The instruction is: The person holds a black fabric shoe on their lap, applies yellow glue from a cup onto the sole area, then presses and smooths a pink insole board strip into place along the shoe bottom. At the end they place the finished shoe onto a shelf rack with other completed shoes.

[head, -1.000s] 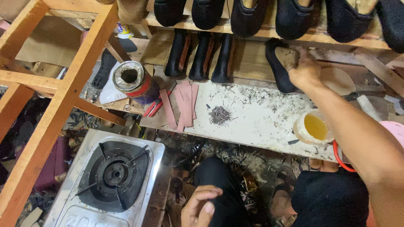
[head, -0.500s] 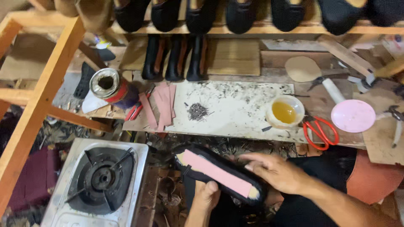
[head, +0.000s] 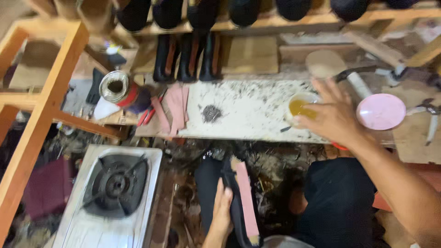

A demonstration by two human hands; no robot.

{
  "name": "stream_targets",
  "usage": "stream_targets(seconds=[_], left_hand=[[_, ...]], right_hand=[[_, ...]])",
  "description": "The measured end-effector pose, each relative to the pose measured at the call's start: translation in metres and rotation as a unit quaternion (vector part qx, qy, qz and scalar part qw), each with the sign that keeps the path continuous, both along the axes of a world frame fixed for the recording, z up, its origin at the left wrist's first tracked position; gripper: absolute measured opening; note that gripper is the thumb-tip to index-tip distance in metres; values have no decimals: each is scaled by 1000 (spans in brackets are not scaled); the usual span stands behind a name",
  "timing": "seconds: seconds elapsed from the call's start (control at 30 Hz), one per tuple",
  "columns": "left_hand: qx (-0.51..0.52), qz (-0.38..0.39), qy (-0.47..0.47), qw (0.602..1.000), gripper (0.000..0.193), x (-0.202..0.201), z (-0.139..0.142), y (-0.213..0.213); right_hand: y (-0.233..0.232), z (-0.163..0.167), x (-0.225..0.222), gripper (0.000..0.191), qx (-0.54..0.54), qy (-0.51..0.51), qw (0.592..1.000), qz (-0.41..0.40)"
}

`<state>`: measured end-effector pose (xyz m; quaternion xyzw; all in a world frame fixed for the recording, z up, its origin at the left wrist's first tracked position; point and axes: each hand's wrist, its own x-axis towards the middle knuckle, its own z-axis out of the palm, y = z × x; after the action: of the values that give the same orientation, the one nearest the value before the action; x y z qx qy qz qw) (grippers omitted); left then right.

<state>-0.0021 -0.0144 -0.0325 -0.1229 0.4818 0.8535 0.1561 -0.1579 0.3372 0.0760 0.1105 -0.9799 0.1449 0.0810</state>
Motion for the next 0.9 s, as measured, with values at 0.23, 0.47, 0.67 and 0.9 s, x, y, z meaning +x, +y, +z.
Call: stream_targets(seconds=[0.23, 0.47, 0.67, 0.9], left_hand=[[-67, -83, 145, 984, 86, -21, 31, -1], [-32, -138, 196, 970, 87, -18, 39, 13], [-87, -159, 204, 962, 84, -17, 41, 15], [-21, -164, 155, 974, 81, -19, 49, 17]], right_hand=[[-38, -2, 56, 32, -318, -56, 943, 79], [-114, 3, 131, 36, -291, 82, 931, 205], [-130, -1, 129, 38, -206, 105, 957, 176], [-119, -7, 122, 39, -185, 128, 945, 239]])
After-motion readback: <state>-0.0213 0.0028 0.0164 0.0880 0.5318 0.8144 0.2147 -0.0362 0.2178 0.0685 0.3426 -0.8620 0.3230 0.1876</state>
